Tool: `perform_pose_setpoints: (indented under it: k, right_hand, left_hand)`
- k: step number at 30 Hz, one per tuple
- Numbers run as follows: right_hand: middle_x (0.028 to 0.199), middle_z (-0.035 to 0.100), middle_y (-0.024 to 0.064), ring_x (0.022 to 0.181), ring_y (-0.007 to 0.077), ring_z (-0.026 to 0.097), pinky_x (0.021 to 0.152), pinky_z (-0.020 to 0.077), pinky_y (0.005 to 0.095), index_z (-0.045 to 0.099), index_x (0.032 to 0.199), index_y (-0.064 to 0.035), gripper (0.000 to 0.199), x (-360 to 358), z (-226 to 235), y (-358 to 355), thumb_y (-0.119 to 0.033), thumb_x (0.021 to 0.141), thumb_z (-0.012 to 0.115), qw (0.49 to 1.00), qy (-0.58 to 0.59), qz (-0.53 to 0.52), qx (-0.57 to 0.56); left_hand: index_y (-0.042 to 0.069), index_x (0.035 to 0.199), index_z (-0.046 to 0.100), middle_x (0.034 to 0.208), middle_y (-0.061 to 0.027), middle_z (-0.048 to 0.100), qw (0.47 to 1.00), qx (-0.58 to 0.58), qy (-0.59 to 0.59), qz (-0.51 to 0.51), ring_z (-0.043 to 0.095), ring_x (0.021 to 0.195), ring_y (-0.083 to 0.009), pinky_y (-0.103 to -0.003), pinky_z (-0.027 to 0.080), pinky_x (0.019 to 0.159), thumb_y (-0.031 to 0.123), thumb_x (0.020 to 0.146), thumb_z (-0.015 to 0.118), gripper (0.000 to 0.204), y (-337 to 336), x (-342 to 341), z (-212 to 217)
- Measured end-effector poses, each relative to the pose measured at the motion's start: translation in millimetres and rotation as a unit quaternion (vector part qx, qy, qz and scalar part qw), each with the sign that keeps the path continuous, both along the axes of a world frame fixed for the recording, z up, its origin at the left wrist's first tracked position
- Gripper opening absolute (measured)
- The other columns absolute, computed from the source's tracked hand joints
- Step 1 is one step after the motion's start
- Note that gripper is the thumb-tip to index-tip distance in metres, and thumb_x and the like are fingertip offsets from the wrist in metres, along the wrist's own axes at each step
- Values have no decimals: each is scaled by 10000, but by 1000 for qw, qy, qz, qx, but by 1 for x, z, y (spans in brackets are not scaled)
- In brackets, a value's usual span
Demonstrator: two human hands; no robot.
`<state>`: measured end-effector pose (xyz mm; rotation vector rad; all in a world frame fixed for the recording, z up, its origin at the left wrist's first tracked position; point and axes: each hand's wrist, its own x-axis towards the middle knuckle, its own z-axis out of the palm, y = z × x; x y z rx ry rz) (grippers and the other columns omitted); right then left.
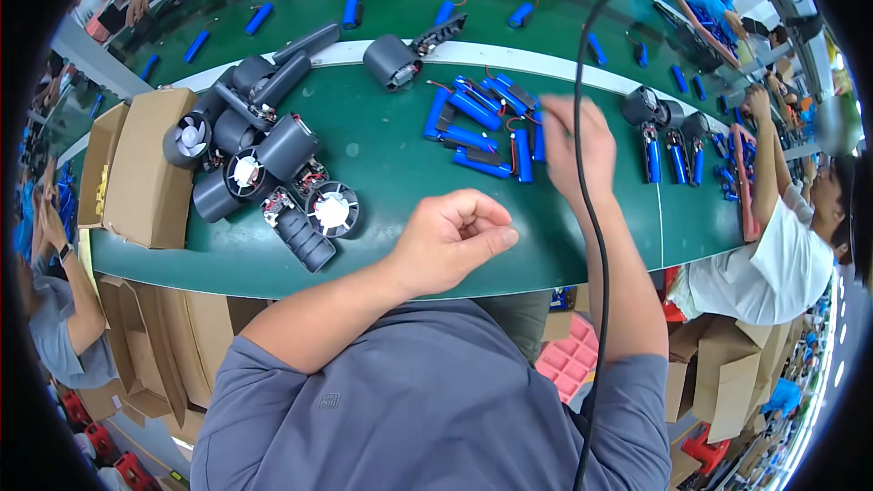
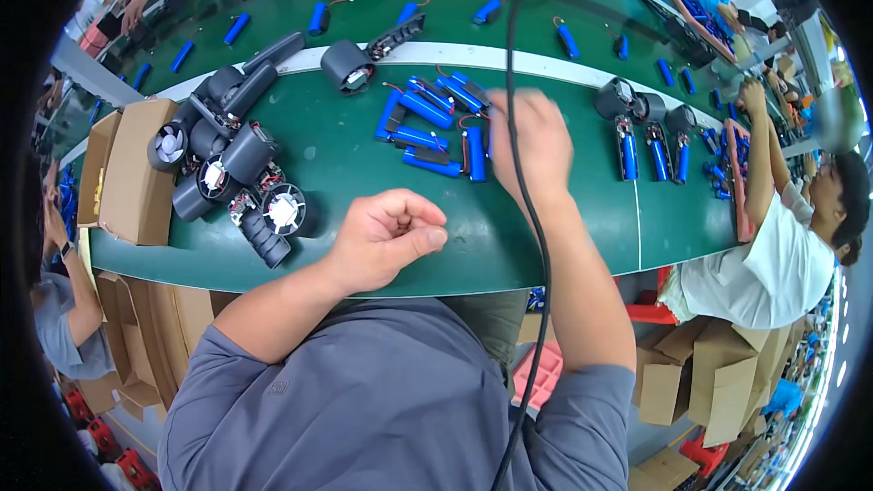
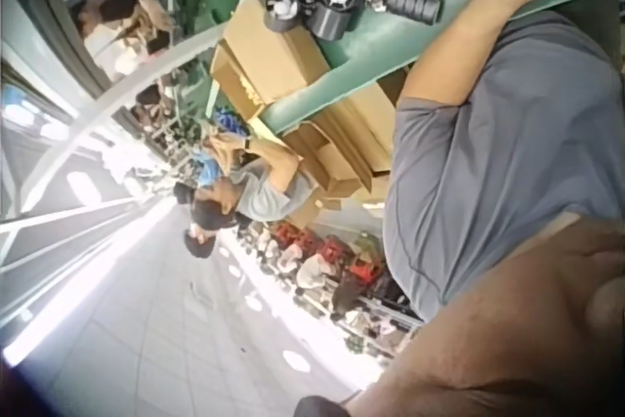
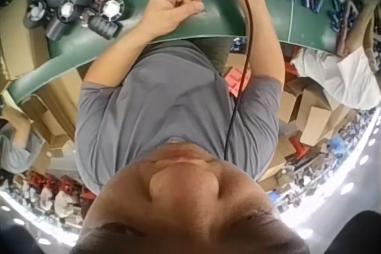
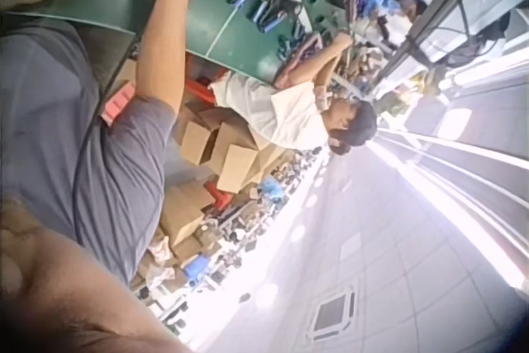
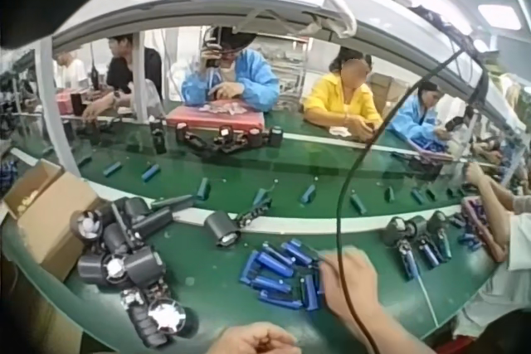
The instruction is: Assembling handheld electronic devices by inserting batteries and connecting internal components on a production line.
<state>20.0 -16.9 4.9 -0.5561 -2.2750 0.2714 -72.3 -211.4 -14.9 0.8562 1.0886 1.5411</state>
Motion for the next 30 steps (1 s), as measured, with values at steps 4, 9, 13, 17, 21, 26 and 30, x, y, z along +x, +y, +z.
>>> perform_pose_setpoints:
  k: [4,9,13,17,21,26,30]
  right_hand:
    - [1010,646,47,969,317,556,854,447,419,673,994,-111,301,-109,17,23,-9,744,541,984,-41,63,163]
    - [1017,646,76,967,323,556,845,454,417,665,1001,-104,250,-154,23,31,-64,777,562,940,-288,63,172]
    - [913,642,123,902,324,568,811,455,407,659,923,-58,141,-138,28,21,-115,821,580,970,-182,121,105]
    - [868,643,131,787,282,614,707,483,337,639,939,-8,147,-111,48,4,-111,859,569,987,-82,136,-28]
    - [771,651,104,709,125,592,646,481,283,640,926,41,173,-74,62,-49,-101,861,566,923,-28,145,-356]
    - [879,653,97,786,123,604,721,488,272,615,1051,42,227,-34,24,-113,-97,873,593,836,84,198,-505]
    - [850,651,97,776,125,609,714,493,279,642,966,43,203,5,19,-90,-126,853,633,907,60,29,-415]
  left_hand:
    - [3,939,602,791,-31,635,996,-11,-86,18,587,696,-65,-210,484,623,81,863,659,123,-1,-5,7]
    - [23,971,600,816,-53,643,992,-32,-112,39,584,676,-86,-230,482,611,123,877,644,144,-1,-16,9]
    - [14,1109,543,942,-68,630,981,-11,-129,142,576,776,-101,-250,487,639,113,892,613,248,1,-13,12]
    - [15,1238,461,1143,-91,551,955,38,-143,255,558,940,-153,-307,492,731,140,921,567,356,4,-16,16]
    - [19,1292,420,1226,-108,514,951,72,-167,252,520,1060,-192,-377,432,881,351,972,456,462,5,-26,22]
    - [-1,1128,544,1143,-164,587,956,72,-229,168,572,1038,-253,-412,447,927,324,955,475,374,3,-34,24]
    - [10,1010,564,1074,-198,618,944,54,-212,248,599,1003,-280,-417,478,907,193,916,529,208,2,-38,17]
